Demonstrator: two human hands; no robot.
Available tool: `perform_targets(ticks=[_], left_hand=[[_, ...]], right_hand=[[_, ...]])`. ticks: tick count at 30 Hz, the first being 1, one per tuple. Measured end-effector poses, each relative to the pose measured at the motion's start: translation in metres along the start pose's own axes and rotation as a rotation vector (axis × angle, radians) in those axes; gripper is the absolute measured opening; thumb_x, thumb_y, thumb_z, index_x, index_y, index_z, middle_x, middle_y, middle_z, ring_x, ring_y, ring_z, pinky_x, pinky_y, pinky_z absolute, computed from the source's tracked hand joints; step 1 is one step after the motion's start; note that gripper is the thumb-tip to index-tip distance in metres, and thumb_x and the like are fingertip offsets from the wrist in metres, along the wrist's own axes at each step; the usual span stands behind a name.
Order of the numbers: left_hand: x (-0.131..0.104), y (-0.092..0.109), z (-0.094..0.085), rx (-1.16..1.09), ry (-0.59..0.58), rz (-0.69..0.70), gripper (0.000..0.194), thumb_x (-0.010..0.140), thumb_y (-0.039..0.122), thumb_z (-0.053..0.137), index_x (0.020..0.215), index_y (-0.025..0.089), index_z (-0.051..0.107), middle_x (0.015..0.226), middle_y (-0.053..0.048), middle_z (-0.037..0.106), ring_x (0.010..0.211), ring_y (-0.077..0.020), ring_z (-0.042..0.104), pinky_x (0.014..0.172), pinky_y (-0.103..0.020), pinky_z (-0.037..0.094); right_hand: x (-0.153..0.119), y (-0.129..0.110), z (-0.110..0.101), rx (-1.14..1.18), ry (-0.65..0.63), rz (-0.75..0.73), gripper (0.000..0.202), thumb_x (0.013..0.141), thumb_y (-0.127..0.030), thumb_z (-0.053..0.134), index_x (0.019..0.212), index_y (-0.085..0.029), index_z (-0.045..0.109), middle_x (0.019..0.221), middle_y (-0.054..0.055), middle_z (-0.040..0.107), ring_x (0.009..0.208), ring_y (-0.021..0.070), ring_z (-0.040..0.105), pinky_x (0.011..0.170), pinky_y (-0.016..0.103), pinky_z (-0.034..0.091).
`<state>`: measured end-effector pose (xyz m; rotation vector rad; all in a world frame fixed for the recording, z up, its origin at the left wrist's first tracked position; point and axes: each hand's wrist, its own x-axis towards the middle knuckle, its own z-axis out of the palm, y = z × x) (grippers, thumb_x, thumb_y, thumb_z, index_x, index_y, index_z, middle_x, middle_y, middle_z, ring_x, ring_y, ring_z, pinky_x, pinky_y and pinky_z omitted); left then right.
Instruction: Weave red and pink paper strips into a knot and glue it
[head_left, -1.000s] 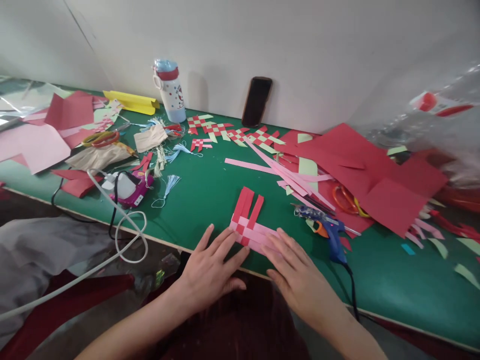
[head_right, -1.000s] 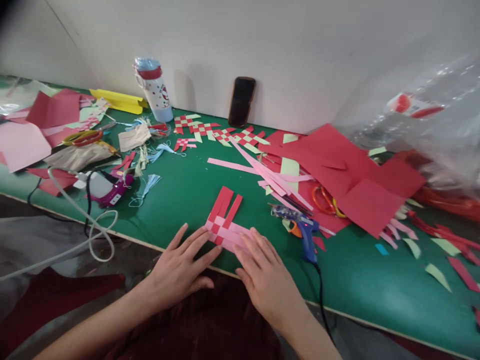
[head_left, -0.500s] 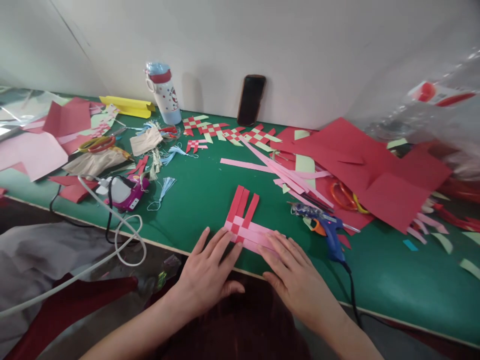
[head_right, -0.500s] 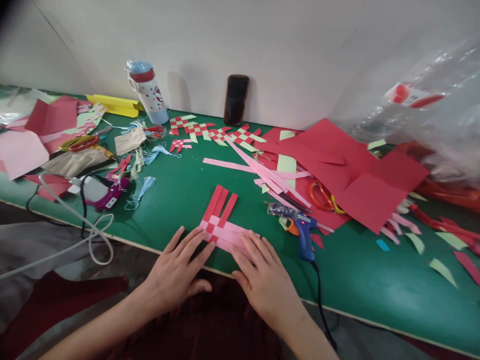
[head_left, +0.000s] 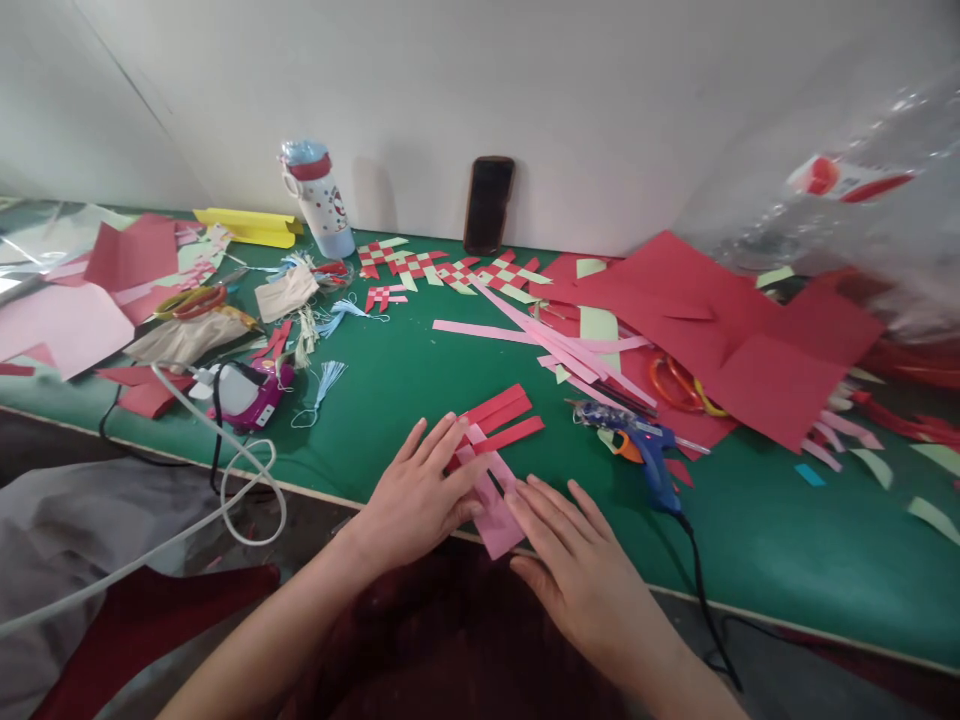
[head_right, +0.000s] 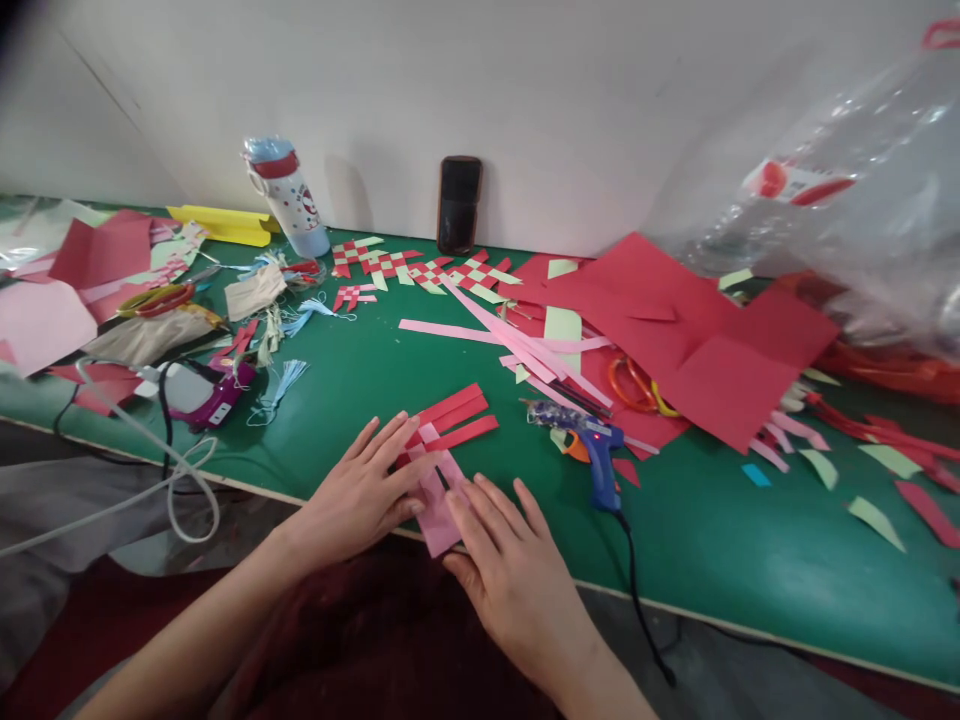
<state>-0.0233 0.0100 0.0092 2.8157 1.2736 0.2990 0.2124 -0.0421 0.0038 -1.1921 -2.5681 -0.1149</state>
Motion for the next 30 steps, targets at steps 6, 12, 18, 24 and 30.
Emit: perform_targets(ticks=[6, 12, 18, 24, 30], left_hand=[[0.006, -0.002, 0.008, 0.056, -0.076, -0.039, 0.070, 0.098, 0.056, 0.034, 0.150, 0.010, 0.029, 0.156, -0.017, 0.032, 0.146, -0.0280, 0.026, 0.119, -0.046, 0.022], [0.006, -0.002, 0.006, 0.062, -0.094, -0.042, 0.071, 0.098, 0.059, 0.030, 0.150, 0.010, 0.031, 0.156, -0.015, 0.032, 0.146, -0.0274, 0.026, 0.119, -0.045, 0.021], [0.005, -0.005, -0.001, 0.032, -0.104, -0.011, 0.072, 0.098, 0.060, 0.028, 0.150, 0.011, 0.031, 0.155, -0.017, 0.034, 0.145, -0.0265, 0.028, 0.118, -0.046, 0.024], [-0.002, -0.004, -0.003, 0.025, -0.068, 0.125, 0.073, 0.092, 0.068, 0.033, 0.149, 0.024, 0.034, 0.158, -0.010, 0.030, 0.148, -0.0286, 0.019, 0.120, -0.053, 0.013], [-0.004, -0.004, 0.006, 0.008, -0.096, 0.136, 0.083, 0.087, 0.076, 0.029, 0.151, 0.024, 0.032, 0.158, -0.012, 0.028, 0.147, -0.0264, 0.023, 0.120, -0.049, 0.009]], right_hand=[[-0.006, -0.015, -0.001, 0.014, 0.022, -0.023, 0.042, 0.094, -0.028, 0.053, 0.132, -0.012, 0.057, 0.134, 0.015, 0.062, 0.130, 0.0271, 0.051, 0.112, 0.049, 0.030], [-0.011, -0.020, -0.002, 0.025, 0.023, -0.043, 0.037, 0.094, -0.029, 0.054, 0.126, -0.014, 0.061, 0.130, 0.012, 0.065, 0.126, 0.0262, 0.054, 0.113, 0.049, 0.028], [-0.011, -0.018, -0.008, 0.045, 0.007, -0.060, 0.037, 0.094, -0.029, 0.053, 0.128, -0.014, 0.060, 0.129, 0.010, 0.066, 0.123, 0.0253, 0.056, 0.111, 0.049, 0.032], [-0.015, -0.019, -0.008, 0.061, 0.015, -0.064, 0.037, 0.093, -0.028, 0.055, 0.126, -0.013, 0.061, 0.126, 0.011, 0.068, 0.120, 0.0254, 0.058, 0.109, 0.050, 0.036], [-0.006, 0.000, -0.013, 0.228, 0.097, 0.054, 0.036, 0.095, -0.025, 0.052, 0.130, -0.017, 0.057, 0.122, 0.009, 0.069, 0.117, 0.0217, 0.060, 0.101, 0.042, 0.047]])
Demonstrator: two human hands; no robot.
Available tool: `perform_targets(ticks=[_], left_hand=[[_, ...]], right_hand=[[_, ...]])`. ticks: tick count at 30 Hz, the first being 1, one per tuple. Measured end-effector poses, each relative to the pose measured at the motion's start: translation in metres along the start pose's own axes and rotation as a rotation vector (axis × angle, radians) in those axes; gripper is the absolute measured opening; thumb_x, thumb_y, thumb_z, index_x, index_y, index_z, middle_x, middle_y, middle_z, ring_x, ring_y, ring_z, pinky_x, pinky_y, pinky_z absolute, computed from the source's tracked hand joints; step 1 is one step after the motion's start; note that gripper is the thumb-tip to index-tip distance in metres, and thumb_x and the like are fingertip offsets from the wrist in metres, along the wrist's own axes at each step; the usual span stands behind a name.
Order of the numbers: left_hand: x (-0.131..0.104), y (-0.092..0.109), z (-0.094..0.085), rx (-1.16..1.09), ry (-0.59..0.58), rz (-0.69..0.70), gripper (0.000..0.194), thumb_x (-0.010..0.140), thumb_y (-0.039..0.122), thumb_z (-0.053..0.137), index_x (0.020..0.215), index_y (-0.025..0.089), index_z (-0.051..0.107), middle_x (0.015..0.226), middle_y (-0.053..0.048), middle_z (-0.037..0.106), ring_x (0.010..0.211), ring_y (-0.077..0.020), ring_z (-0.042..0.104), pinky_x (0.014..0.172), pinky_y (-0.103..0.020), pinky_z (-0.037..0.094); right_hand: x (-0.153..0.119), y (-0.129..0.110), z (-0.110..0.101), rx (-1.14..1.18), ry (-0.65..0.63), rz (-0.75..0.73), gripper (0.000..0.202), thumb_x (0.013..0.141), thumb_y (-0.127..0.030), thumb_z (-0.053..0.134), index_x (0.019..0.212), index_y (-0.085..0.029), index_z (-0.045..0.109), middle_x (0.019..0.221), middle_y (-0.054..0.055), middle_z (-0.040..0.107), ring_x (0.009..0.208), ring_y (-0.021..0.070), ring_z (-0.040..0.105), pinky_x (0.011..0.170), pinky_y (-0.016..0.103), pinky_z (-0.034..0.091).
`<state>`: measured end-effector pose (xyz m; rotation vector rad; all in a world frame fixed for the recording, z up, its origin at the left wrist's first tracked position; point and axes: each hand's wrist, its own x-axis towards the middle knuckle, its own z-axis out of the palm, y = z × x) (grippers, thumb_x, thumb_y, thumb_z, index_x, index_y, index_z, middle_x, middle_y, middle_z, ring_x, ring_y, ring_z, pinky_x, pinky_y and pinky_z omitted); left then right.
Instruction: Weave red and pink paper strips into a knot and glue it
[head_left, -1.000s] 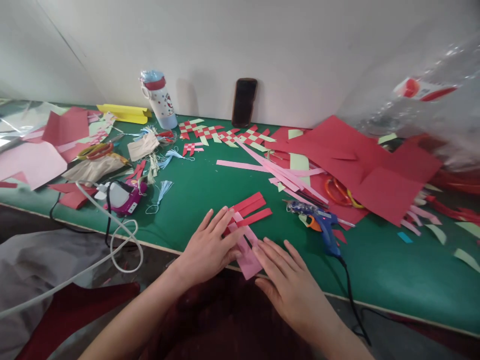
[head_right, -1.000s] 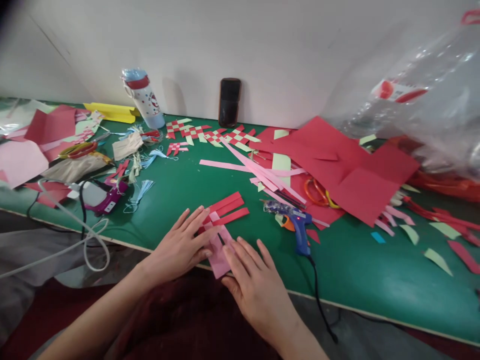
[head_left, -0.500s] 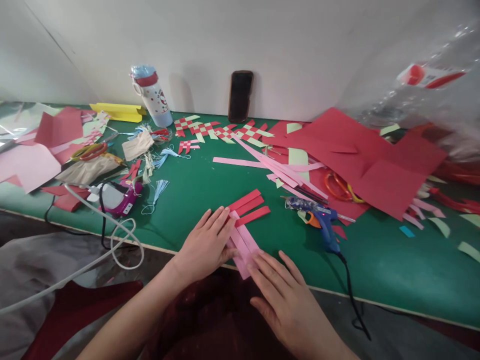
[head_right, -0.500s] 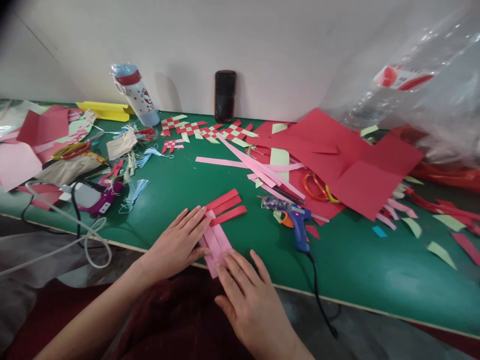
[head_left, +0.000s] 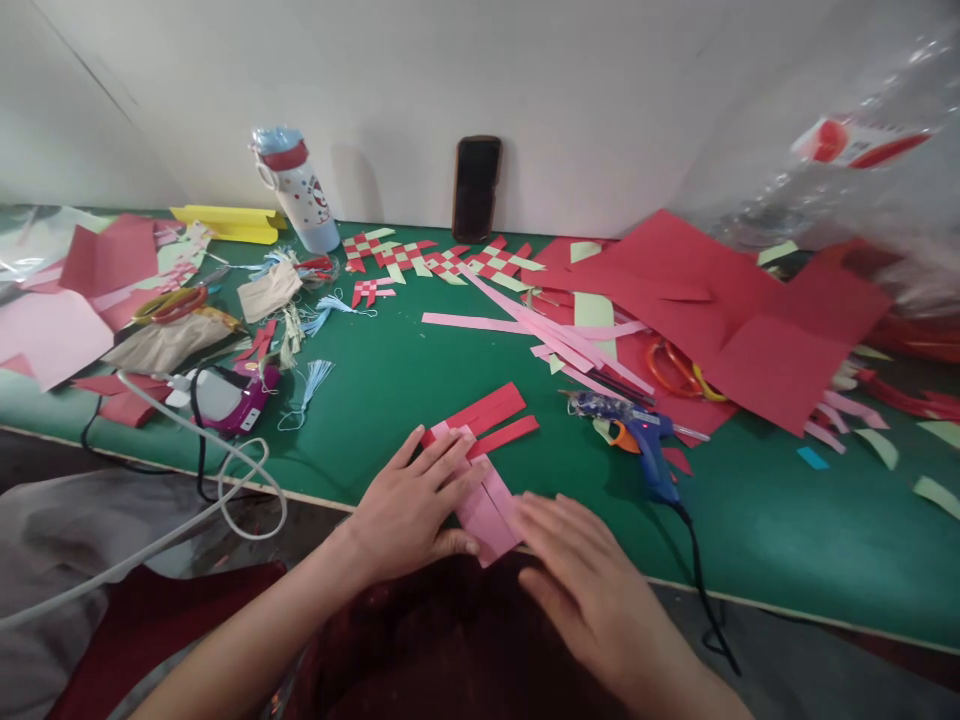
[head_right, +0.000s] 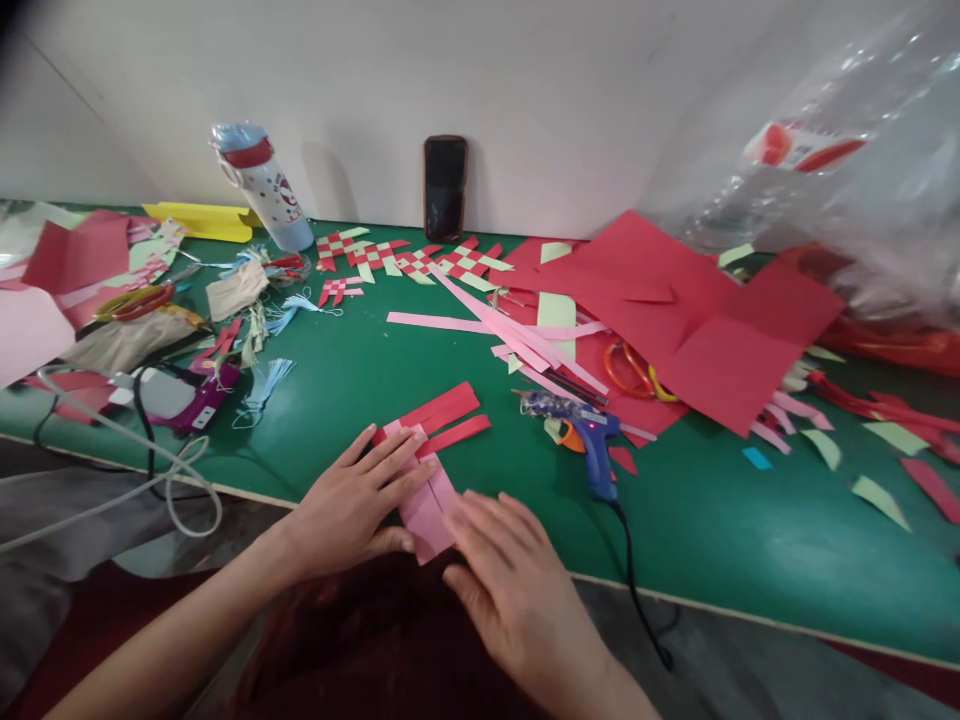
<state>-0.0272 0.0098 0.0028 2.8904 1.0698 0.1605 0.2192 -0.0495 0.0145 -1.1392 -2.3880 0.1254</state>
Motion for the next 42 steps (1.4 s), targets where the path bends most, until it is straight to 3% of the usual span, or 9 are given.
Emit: perform_targets(ticks=[3, 9, 15, 19, 26, 31, 34, 37, 42], left_hand=[[0.000, 0.000, 0.001, -0.004, 0.005, -0.008, 0.086, 0.086, 0.078, 0.028, 0.151, 0.023, 0.030, 0.158, -0.013, 0.029, 0.147, -0.0267, 0.023, 0.120, -0.049, 0.008], [0.000, 0.001, -0.002, 0.008, 0.013, -0.002, 0.086, 0.085, 0.079, 0.027, 0.151, 0.024, 0.031, 0.157, -0.012, 0.031, 0.146, -0.0270, 0.025, 0.119, -0.049, 0.010], [-0.001, 0.001, -0.002, 0.010, 0.039, -0.005, 0.089, 0.085, 0.079, 0.025, 0.151, 0.018, 0.031, 0.156, -0.011, 0.033, 0.146, -0.0251, 0.025, 0.120, -0.048, 0.007], [-0.001, 0.000, 0.001, -0.024, 0.057, -0.009, 0.090, 0.085, 0.079, 0.023, 0.150, 0.017, 0.032, 0.155, -0.012, 0.035, 0.146, -0.0247, 0.026, 0.120, -0.048, 0.007], [0.003, 0.003, -0.008, -0.125, 0.086, -0.059, 0.083, 0.085, 0.079, 0.025, 0.140, 0.020, 0.049, 0.152, -0.014, 0.041, 0.142, -0.0281, 0.035, 0.119, -0.055, -0.004], [0.013, 0.002, -0.018, -0.167, 0.098, -0.043, 0.075, 0.082, 0.079, 0.039, 0.108, 0.017, 0.071, 0.137, -0.014, 0.054, 0.133, -0.0316, 0.042, 0.119, -0.051, 0.018], [0.017, -0.001, -0.023, -0.215, 0.079, -0.029, 0.072, 0.084, 0.076, 0.041, 0.111, 0.016, 0.069, 0.129, -0.014, 0.059, 0.126, -0.0298, 0.048, 0.112, -0.043, 0.033], [0.021, -0.006, -0.026, -0.282, 0.086, 0.001, 0.063, 0.087, 0.070, 0.044, 0.112, 0.016, 0.066, 0.121, -0.012, 0.064, 0.117, -0.0268, 0.054, 0.108, -0.039, 0.038], [0.029, -0.011, -0.018, -0.383, 0.146, -0.131, 0.033, 0.100, 0.039, 0.043, 0.119, 0.013, 0.053, 0.106, -0.010, 0.069, 0.100, -0.0225, 0.063, 0.087, -0.035, 0.052]], right_hand=[[0.019, 0.021, 0.002, -0.018, 0.125, 0.170, 0.039, 0.096, -0.022, 0.048, 0.134, -0.018, 0.052, 0.123, 0.012, 0.066, 0.114, 0.0231, 0.060, 0.095, 0.040, 0.051], [0.048, 0.046, 0.024, -0.252, 0.072, 0.306, 0.048, 0.097, -0.039, 0.043, 0.133, -0.011, 0.055, 0.124, 0.020, 0.063, 0.112, 0.0340, 0.057, 0.093, 0.054, 0.049], [0.051, 0.039, 0.026, -0.223, 0.023, 0.289, 0.045, 0.097, -0.042, 0.044, 0.126, -0.014, 0.063, 0.128, 0.019, 0.061, 0.110, 0.0329, 0.056, 0.093, 0.054, 0.048], [0.055, 0.032, 0.021, -0.060, 0.088, 0.274, 0.040, 0.096, -0.040, 0.048, 0.128, -0.019, 0.060, 0.123, 0.014, 0.066, 0.113, 0.0291, 0.058, 0.094, 0.049, 0.050], [0.068, 0.024, 0.023, 0.165, 0.217, 0.469, 0.025, 0.090, -0.036, 0.058, 0.109, -0.021, 0.065, 0.096, 0.008, 0.073, 0.084, 0.0216, 0.069, 0.074, 0.036, 0.057], [0.072, 0.023, 0.026, 0.195, 0.271, 0.518, 0.031, 0.090, -0.034, 0.056, 0.116, -0.020, 0.062, 0.093, 0.007, 0.074, 0.079, 0.0201, 0.070, 0.074, 0.035, 0.058], [0.072, 0.024, 0.028, 0.220, 0.278, 0.537, 0.033, 0.088, -0.033, 0.057, 0.118, -0.020, 0.063, 0.089, 0.006, 0.074, 0.075, 0.0197, 0.070, 0.073, 0.035, 0.059], [0.071, 0.023, 0.028, 0.247, 0.312, 0.508, 0.028, 0.089, -0.032, 0.056, 0.112, -0.020, 0.065, 0.092, 0.007, 0.074, 0.075, 0.0194, 0.070, 0.072, 0.035, 0.059], [0.065, 0.015, 0.027, 0.274, 0.340, 0.439, 0.019, 0.091, -0.027, 0.055, 0.105, -0.022, 0.066, 0.097, 0.006, 0.072, 0.086, 0.0194, 0.069, 0.079, 0.034, 0.058]])
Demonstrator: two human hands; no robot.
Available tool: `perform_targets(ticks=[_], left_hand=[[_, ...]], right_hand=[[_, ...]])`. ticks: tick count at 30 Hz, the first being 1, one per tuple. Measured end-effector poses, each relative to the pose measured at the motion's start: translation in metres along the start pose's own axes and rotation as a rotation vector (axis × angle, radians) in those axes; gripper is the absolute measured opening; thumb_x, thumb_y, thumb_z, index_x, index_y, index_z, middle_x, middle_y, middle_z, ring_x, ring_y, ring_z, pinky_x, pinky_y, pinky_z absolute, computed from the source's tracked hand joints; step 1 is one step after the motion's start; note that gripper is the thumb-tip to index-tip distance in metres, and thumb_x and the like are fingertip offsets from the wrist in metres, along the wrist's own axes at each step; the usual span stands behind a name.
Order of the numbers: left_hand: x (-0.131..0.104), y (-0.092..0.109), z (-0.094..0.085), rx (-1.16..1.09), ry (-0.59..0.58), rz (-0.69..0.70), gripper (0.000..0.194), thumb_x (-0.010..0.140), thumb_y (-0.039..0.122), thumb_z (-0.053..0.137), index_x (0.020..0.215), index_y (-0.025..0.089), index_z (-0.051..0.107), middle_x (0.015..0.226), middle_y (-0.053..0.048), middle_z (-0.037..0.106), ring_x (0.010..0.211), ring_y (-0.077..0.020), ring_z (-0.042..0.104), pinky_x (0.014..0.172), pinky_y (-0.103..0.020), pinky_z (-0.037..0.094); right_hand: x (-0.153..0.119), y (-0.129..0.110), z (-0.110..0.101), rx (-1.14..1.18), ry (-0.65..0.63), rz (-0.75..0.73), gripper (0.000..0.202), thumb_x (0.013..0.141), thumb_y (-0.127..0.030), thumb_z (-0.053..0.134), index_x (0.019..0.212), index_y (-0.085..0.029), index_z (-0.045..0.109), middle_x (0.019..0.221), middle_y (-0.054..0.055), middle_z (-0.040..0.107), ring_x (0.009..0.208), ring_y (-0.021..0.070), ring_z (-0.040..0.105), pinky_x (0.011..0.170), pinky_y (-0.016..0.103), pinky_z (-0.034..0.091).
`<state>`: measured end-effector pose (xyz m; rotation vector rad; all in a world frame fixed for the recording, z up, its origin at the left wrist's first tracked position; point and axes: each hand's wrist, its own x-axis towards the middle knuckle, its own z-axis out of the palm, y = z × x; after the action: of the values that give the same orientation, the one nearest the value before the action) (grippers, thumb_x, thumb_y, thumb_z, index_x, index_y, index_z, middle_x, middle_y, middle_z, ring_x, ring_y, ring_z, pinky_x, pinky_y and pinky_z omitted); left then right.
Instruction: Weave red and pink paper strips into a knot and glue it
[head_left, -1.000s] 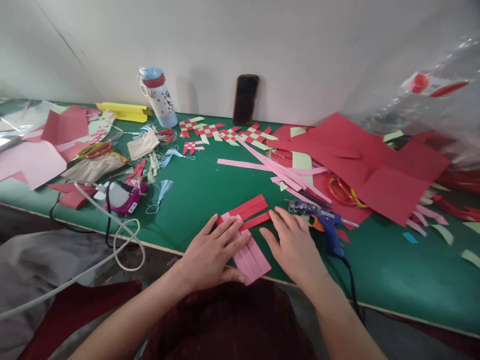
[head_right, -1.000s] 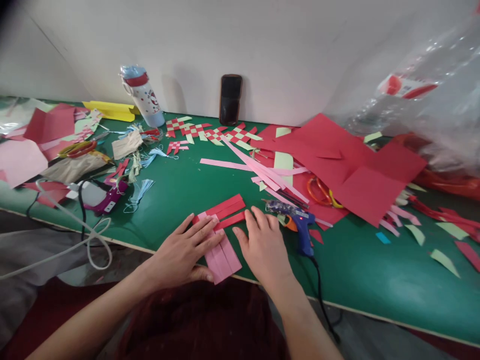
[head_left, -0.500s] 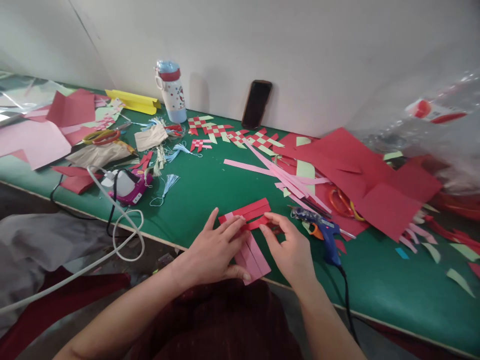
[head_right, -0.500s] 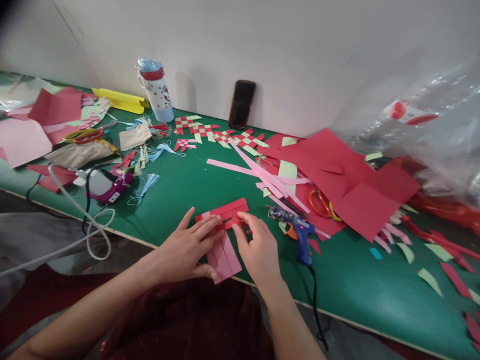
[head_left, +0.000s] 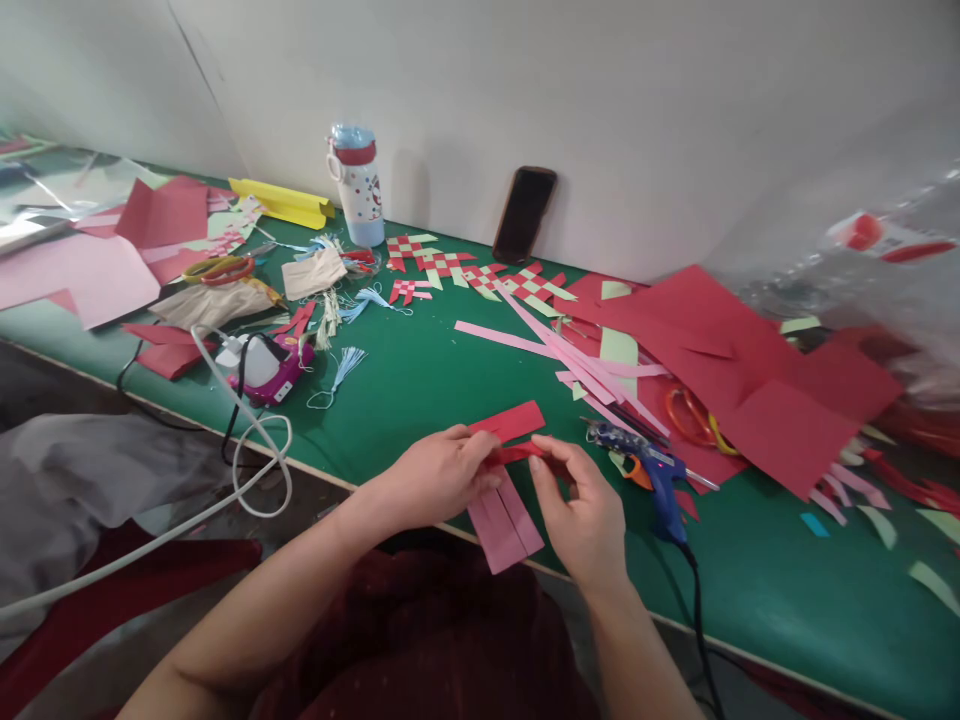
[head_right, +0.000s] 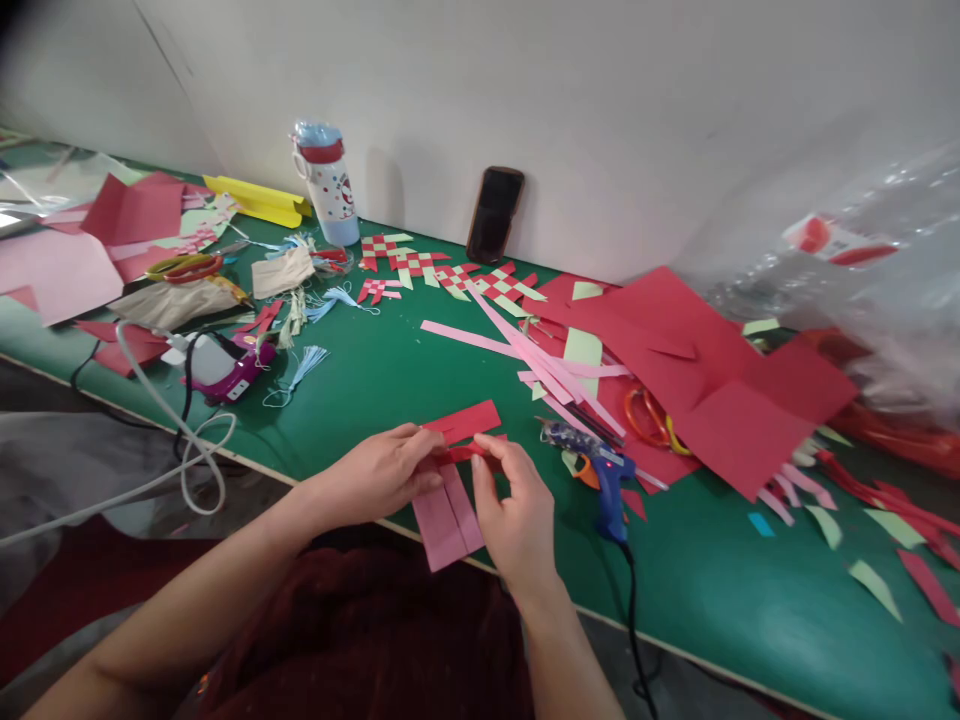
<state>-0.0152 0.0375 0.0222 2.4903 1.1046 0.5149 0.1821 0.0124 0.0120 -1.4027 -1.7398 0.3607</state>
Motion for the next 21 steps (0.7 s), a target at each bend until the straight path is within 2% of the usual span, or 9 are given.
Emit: perform_targets(ticks=[2, 4, 7, 9, 11, 14, 16, 18, 21], left_hand=[[0.002, -0.003, 0.005, -0.032, 0.069, -0.019, 0.033, 0.100, 0.029, 0.041, 0.127, 0.013, 0.047, 0.107, -0.009, 0.070, 0.098, -0.0209, 0.065, 0.083, -0.034, 0.054], [0.003, -0.005, 0.008, -0.044, 0.109, 0.014, 0.034, 0.098, 0.023, 0.041, 0.130, 0.014, 0.046, 0.108, -0.009, 0.071, 0.096, -0.0193, 0.066, 0.084, -0.034, 0.054], [0.002, -0.005, 0.009, -0.081, 0.116, 0.039, 0.023, 0.096, 0.021, 0.046, 0.113, 0.018, 0.061, 0.104, -0.007, 0.072, 0.093, -0.0179, 0.066, 0.085, -0.032, 0.053], [0.001, -0.005, 0.011, -0.111, 0.127, 0.031, 0.018, 0.094, 0.019, 0.050, 0.101, 0.019, 0.066, 0.100, -0.006, 0.073, 0.093, -0.0179, 0.065, 0.085, -0.031, 0.053], [-0.001, -0.006, 0.013, -0.103, 0.153, 0.021, 0.020, 0.091, 0.013, 0.050, 0.102, 0.019, 0.066, 0.100, -0.005, 0.073, 0.093, -0.0186, 0.065, 0.084, -0.032, 0.053], [-0.003, -0.009, 0.019, -0.063, 0.178, 0.035, 0.026, 0.088, 0.006, 0.048, 0.103, 0.019, 0.066, 0.097, -0.004, 0.073, 0.090, -0.0196, 0.063, 0.082, -0.033, 0.054], [-0.005, -0.012, 0.022, -0.060, 0.194, 0.047, 0.030, 0.085, 0.003, 0.046, 0.103, 0.019, 0.065, 0.097, -0.004, 0.073, 0.091, -0.0197, 0.063, 0.081, -0.033, 0.054], [-0.005, -0.013, 0.024, -0.059, 0.203, 0.054, 0.033, 0.082, 0.001, 0.047, 0.104, 0.020, 0.065, 0.097, -0.004, 0.073, 0.092, -0.0203, 0.063, 0.080, -0.034, 0.054], [-0.005, -0.012, 0.023, -0.056, 0.206, 0.066, 0.035, 0.079, 0.000, 0.049, 0.104, 0.020, 0.064, 0.096, -0.004, 0.073, 0.091, -0.0211, 0.063, 0.080, -0.034, 0.054]], right_hand=[[-0.006, -0.005, 0.001, 0.015, -0.008, -0.074, 0.019, 0.092, -0.022, 0.054, 0.107, -0.023, 0.065, 0.098, 0.006, 0.071, 0.090, 0.0195, 0.069, 0.083, 0.035, 0.057], [-0.013, -0.012, 0.002, 0.031, -0.037, -0.168, 0.023, 0.092, -0.016, 0.053, 0.111, -0.024, 0.064, 0.102, 0.006, 0.071, 0.095, 0.0199, 0.068, 0.085, 0.036, 0.056], [-0.021, -0.021, 0.003, 0.057, -0.115, -0.315, 0.033, 0.090, -0.009, 0.053, 0.118, -0.024, 0.062, 0.109, 0.008, 0.069, 0.103, 0.0213, 0.065, 0.089, 0.038, 0.055], [-0.021, -0.022, -0.004, 0.058, -0.151, -0.384, 0.038, 0.089, -0.006, 0.054, 0.122, -0.024, 0.060, 0.112, 0.008, 0.068, 0.107, 0.0217, 0.063, 0.091, 0.038, 0.055], [-0.018, -0.014, -0.020, -0.011, -0.105, -0.373, 0.037, 0.089, -0.007, 0.054, 0.121, -0.024, 0.060, 0.110, 0.008, 0.068, 0.105, 0.0214, 0.063, 0.091, 0.038, 0.054], [-0.008, 0.012, -0.055, -0.271, 0.108, -0.155, 0.023, 0.092, -0.021, 0.054, 0.113, -0.023, 0.062, 0.103, 0.009, 0.068, 0.091, 0.0212, 0.065, 0.085, 0.038, 0.053], [-0.003, 0.034, -0.077, -0.431, 0.175, 0.053, 0.028, 0.093, -0.040, 0.052, 0.110, -0.020, 0.062, 0.101, 0.012, 0.066, 0.083, 0.0227, 0.063, 0.079, 0.040, 0.053], [0.000, 0.054, -0.091, -0.542, 0.123, 0.209, 0.044, 0.088, -0.057, 0.049, 0.106, -0.019, 0.061, 0.097, 0.013, 0.065, 0.082, 0.0256, 0.062, 0.078, 0.043, 0.051], [0.001, 0.071, -0.095, -0.587, 0.014, 0.408, 0.053, 0.079, -0.070, 0.049, 0.096, -0.020, 0.058, 0.085, 0.011, 0.066, 0.079, 0.0279, 0.063, 0.075, 0.043, 0.049]])
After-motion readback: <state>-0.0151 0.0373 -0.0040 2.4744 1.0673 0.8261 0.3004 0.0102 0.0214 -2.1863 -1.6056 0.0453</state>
